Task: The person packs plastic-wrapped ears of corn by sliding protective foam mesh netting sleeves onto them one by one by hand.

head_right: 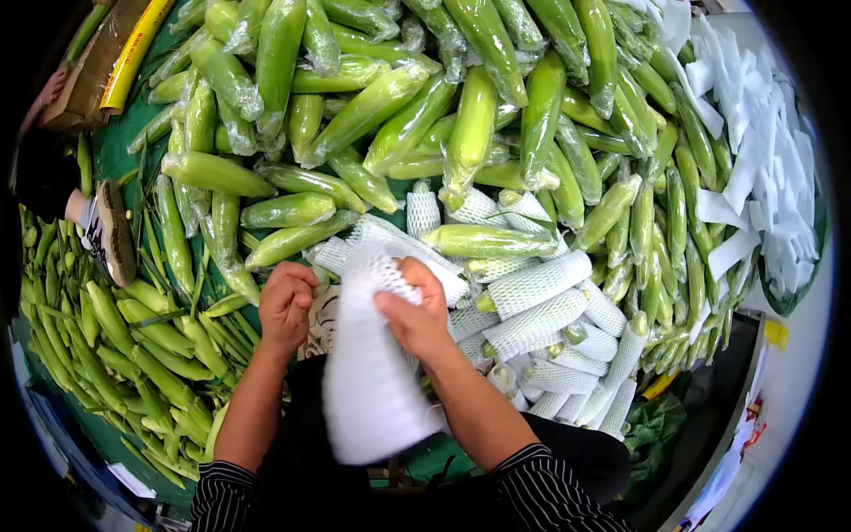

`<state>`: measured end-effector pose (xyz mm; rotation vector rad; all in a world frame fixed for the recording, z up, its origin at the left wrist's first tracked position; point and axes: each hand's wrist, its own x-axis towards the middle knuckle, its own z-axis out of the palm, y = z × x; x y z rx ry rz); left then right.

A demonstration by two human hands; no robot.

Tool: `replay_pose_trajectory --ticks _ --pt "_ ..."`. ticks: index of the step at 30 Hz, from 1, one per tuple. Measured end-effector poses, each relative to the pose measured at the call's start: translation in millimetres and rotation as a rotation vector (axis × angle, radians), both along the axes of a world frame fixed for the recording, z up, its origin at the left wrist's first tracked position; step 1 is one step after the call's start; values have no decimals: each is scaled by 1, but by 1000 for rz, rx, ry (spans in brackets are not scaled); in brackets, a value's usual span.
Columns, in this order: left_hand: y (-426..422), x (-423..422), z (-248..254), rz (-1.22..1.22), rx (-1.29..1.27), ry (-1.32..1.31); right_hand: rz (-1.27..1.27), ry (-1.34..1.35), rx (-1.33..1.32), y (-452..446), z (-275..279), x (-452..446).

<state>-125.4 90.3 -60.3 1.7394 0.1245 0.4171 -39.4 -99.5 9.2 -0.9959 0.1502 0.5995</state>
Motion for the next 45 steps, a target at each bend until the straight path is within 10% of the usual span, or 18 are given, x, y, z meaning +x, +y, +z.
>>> replay_pose_trajectory --ticks 4,6,12,18,24,33,34,36,39,45 --pt "-19 16 35 -55 41 117 51 697 -539 -5 -45 20" --pt "-19 21 39 -157 131 148 315 190 215 -26 -35 2" --pt "-11 23 19 -228 96 78 75 373 379 -75 -17 19" --pt "-25 27 23 -115 173 104 -34 -31 1012 -96 87 78" --pt "-32 32 19 -13 -135 219 -100 82 487 -76 73 56" --pt "-2 -5 56 -246 806 506 369 443 402 47 14 -39" --pt "-4 -8 40 -77 144 522 326 402 325 57 8 -33" --pt "-7 -14 36 218 91 552 203 436 238 56 0 -23" --pt "5 -15 41 84 423 291 148 451 155 41 -13 -1" --pt "-8 -13 43 127 178 331 192 437 244 50 15 13"
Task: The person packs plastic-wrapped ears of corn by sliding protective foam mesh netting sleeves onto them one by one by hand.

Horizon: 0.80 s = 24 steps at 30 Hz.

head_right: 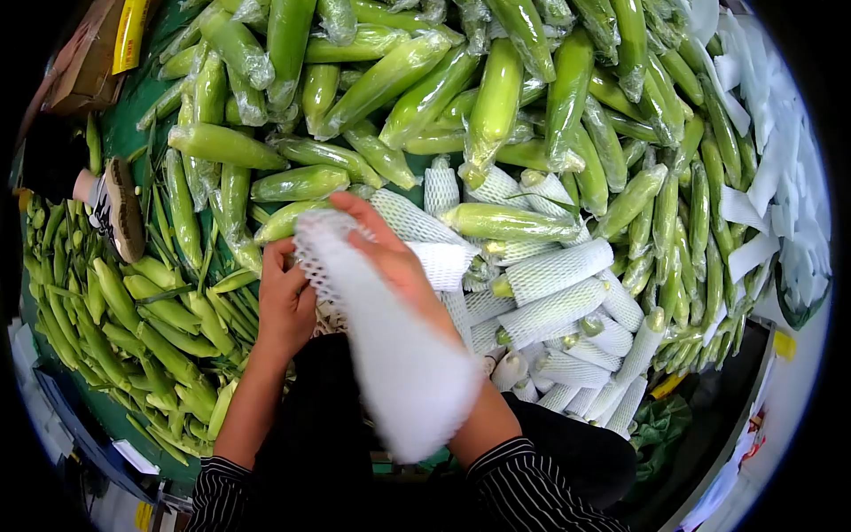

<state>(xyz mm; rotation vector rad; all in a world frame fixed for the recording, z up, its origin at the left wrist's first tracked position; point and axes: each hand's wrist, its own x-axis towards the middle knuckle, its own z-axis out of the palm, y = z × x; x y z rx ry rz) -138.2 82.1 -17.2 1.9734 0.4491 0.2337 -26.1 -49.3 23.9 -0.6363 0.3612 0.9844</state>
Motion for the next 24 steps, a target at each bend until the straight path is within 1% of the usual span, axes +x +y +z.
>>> replay_pose_trajectory --ticks 1,2,3,5,6,7,8,10,11,12,13,14,15,16,17,19,20,21,22,23,24 --pt "-5 -1 -13 59 -173 -12 73 -7 23 4 -10 1" --pt "-4 0 -12 146 -628 62 148 -16 45 9 -22 2" --pt "-4 2 -11 336 -1056 123 107 26 -21 12 -29 -1" --pt "0 0 4 81 -578 33 51 4 -51 6 -54 -1" --pt "-2 -6 8 -34 -337 2 30 3 -66 5 -56 -2" --pt "-4 -11 6 38 -635 32 81 -98 -188 5 -40 -4" --pt "-5 -16 5 152 -925 53 7 107 190 -2 -56 -3" --pt "-4 -20 -4 361 -1435 14 125 -201 -82 1 -60 -10" --pt "-6 -22 -19 391 -1547 -78 145 -116 -173 1 -59 -5" --pt "-6 -22 -28 473 -1653 -69 163 -33 -264 4 -55 2" --pt "-8 -24 -41 552 -1689 -42 170 -73 -333 6 -69 1" --pt "-11 -28 -55 634 -1724 -14 163 -47 -329 5 -81 -2" --pt "-14 -32 -70 630 -1681 -65 159 -18 -326 6 -90 -5" --pt "-13 -40 -95 527 -1605 -82 157 11 -324 6 -100 -8" --pt "-8 -51 -121 431 -1524 -98 218 -87 -387 8 -115 -14" --pt "2 -51 -117 645 -1853 -170 328 -369 -581 17 -139 -26" --pt "3 -49 -119 648 -1707 -121 374 -507 -675 21 -150 -33" --pt "2 -50 -127 647 -1560 -71 362 -696 -795 26 -159 -37" --pt "-1 -51 -140 645 -1414 -24 366 -761 -872 33 -158 -39" --pt "-8 -50 -169 811 -1385 -2 372 -830 -952 40 -156 -38" --pt "-21 -69 -210 542 -668 61 379 -899 -1038 43 -154 -38"
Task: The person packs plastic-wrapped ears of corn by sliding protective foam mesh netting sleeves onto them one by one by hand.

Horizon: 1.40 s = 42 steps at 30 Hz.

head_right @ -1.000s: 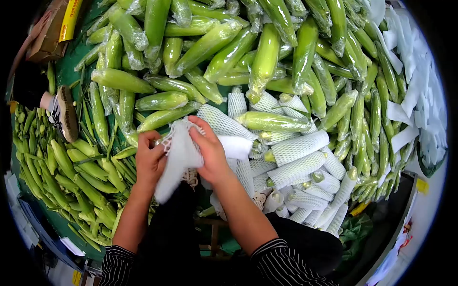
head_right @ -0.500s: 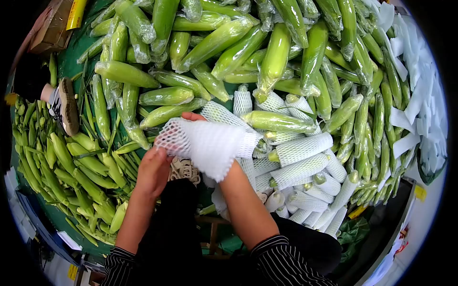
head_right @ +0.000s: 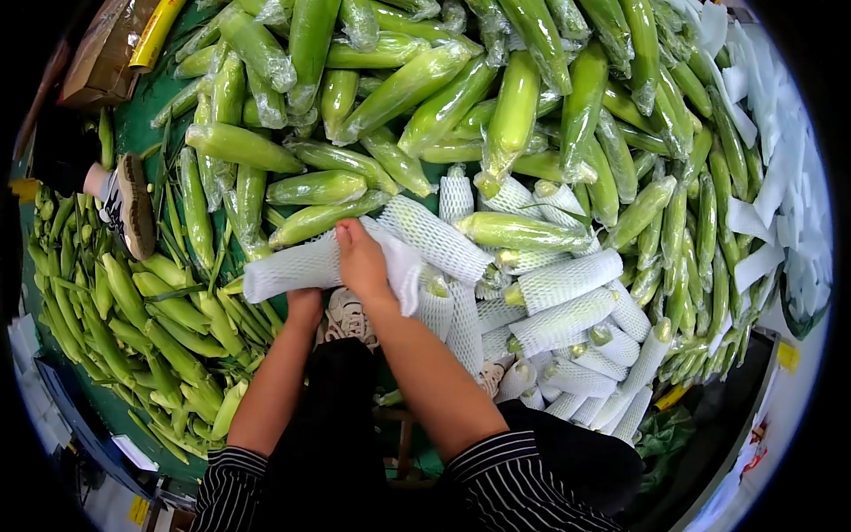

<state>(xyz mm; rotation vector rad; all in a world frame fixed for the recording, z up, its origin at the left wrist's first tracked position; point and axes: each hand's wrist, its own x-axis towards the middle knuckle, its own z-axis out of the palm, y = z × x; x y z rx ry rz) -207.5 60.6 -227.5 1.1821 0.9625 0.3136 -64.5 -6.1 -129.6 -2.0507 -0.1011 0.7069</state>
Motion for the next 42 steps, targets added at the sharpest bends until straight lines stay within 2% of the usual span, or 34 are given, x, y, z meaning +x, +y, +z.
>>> replay_pose_trajectory --ticks 1,3,5,6,7,8,9,10,11,12,14,16,18,19,20,21,23,24,25,26,28,29,31,34,35,36,37,38,39,42 --pt "4 3 5 -137 157 192 50 -96 -31 2 2 -3" --pt "17 17 17 -304 407 373 73 -65 -61 7 8 -2" --pt "18 21 49 -401 563 360 131 -85 -115 5 3 -4" --pt "24 26 85 -476 479 238 82 59 -85 7 9 -2" --pt "26 22 101 -536 518 162 65 84 65 4 5 -3" --pt "30 20 136 -583 355 145 45 255 176 4 18 -4" --pt "46 21 180 -730 107 296 -13 351 283 6 39 -9" --pt "52 20 209 -746 198 299 -11 511 339 4 75 -6" --pt "62 11 204 -791 483 142 -52 357 418 -2 70 -24" --pt "65 15 224 -709 266 192 -44 271 551 -13 79 -30" --pt "61 27 243 -640 405 151 1 144 734 -36 100 -41" --pt "47 67 283 -1083 823 -76 68 112 737 -56 129 -47" --pt "28 93 290 -1234 804 -423 -247 185 822 -90 154 -35" --pt "30 106 276 -1230 719 -523 -411 28 751 -114 148 -35" --pt "28 115 255 -1224 633 -620 -526 -145 966 -127 154 -17" --pt "15 118 234 -1116 715 -439 -916 -16 1428 -139 156 -14" --pt "-13 123 195 -884 862 -85 -994 59 986 -148 144 -20" --pt "-13 123 190 -1012 835 -40 -1020 91 763 -151 139 -24" --pt "-11 123 184 -1138 802 8 -704 -9 324 -150 135 -32" --pt "-9 121 179 -1265 763 58 -609 -63 197 -155 129 -31" --pt "-3 113 193 -1174 586 -25 -432 -168 -66 -158 132 -17" --pt "-3 111 204 -1130 523 -75 -291 -62 -84 -162 122 -15" --pt "-4 112 225 -1092 462 -119 -104 -116 -48 -154 112 -15" --pt "-10 114 239 -997 190 -77 -441 -216 88 -149 126 4" --pt "-11 111 233 -958 73 -123 -875 54 332 -154 132 21" --pt "-11 106 225 -916 119 -122 -1003 -85 579 -174 119 38" --pt "-12 101 215 -875 166 -121 -1129 -165 500 -188 123 62" --pt "-15 97 205 -834 214 -121 -1200 -169 331 -203 124 85" --pt "-20 94 195 -773 168 -87 -1288 -114 333 -220 110 100" --pt "-23 79 171 -613 41 5 -1149 224 487 -232 76 125"
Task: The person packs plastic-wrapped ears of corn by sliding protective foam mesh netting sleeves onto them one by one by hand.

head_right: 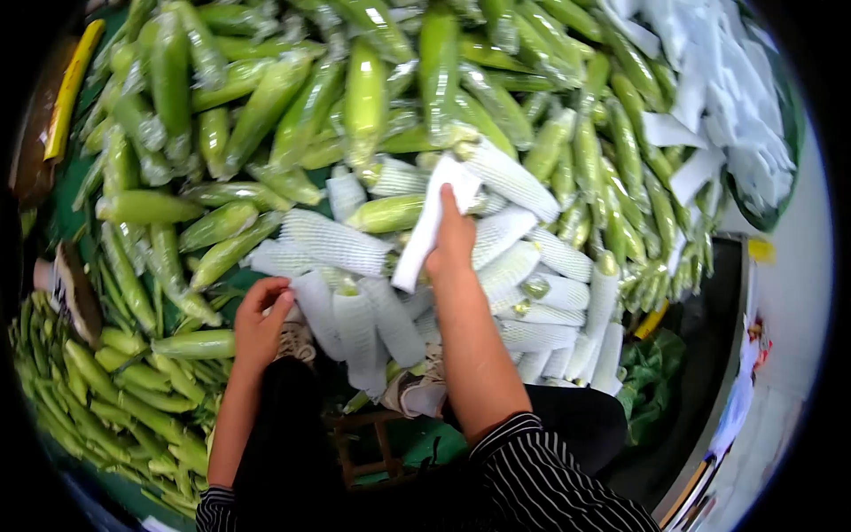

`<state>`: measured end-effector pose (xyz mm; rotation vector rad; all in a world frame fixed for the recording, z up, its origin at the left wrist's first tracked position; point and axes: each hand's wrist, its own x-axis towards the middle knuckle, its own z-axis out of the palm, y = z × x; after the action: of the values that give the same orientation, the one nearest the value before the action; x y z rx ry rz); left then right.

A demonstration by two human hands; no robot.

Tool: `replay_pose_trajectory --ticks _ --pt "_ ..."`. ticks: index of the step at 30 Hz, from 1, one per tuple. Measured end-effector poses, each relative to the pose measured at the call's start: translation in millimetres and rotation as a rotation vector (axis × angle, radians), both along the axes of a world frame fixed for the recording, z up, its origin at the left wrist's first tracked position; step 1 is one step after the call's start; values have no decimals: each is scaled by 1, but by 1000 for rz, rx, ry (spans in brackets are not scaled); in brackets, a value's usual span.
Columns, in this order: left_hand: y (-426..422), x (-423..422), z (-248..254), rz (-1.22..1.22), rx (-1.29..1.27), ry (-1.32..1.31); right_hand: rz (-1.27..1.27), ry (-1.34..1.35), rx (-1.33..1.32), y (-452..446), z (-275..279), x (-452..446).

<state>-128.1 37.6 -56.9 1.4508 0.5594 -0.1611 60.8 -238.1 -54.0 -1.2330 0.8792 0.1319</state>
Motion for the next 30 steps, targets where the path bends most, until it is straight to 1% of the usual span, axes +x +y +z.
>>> replay_pose_trajectory --ticks 2,3,4,5,6,8,10,11,12,14,15,16,18,19,20,22,25,27,29,30 --pt "4 -2 -4 22 -35 10 -138 -56 -53 20 -3 9" --pt "8 -3 0 7 10 -22 -137 -141 -87 36 13 3" --pt "13 -4 4 -10 48 -54 -98 -233 -208 59 35 -8" --pt "20 -7 11 19 128 -136 110 -305 -410 72 49 -29" --pt "23 -4 20 152 196 -318 320 -380 -610 83 60 -50" --pt "25 3 40 395 335 -688 820 -740 -360 109 81 -83" --pt "36 -1 53 341 346 -769 1360 -959 -952 144 89 -96" --pt "42 -3 56 316 347 -817 1419 -963 -878 161 81 -106" --pt "50 -7 55 205 336 -787 1479 -966 -802 173 74 -114" --pt "71 -17 52 1 330 -709 1538 -964 -688 185 73 -117" --pt "74 -24 47 66 233 -741 1574 -953 -618 191 73 -121" --pt "85 -31 44 28 92 -813 1593 -904 -582 198 75 -127" --pt "69 -35 43 408 210 -836 1629 -817 -521 212 78 -136" --pt "72 -28 46 600 486 -775 1657 -781 -558 216 69 -139" --pt "72 -28 50 846 694 -665 1625 -772 -542 219 57 -142" --pt "76 -48 58 1018 772 -639 1541 -748 -518 228 37 -139" --pt "76 -69 88 925 920 -769 1502 -751 -547 229 29 -135" --pt "85 -64 118 815 1031 -988 1465 -708 -528 225 28 -130" --pt "85 -62 148 469 1056 -1044 1412 -666 -526 220 32 -131" --pt "82 -59 161 187 1026 -988 1408 -680 -543 219 32 -132"
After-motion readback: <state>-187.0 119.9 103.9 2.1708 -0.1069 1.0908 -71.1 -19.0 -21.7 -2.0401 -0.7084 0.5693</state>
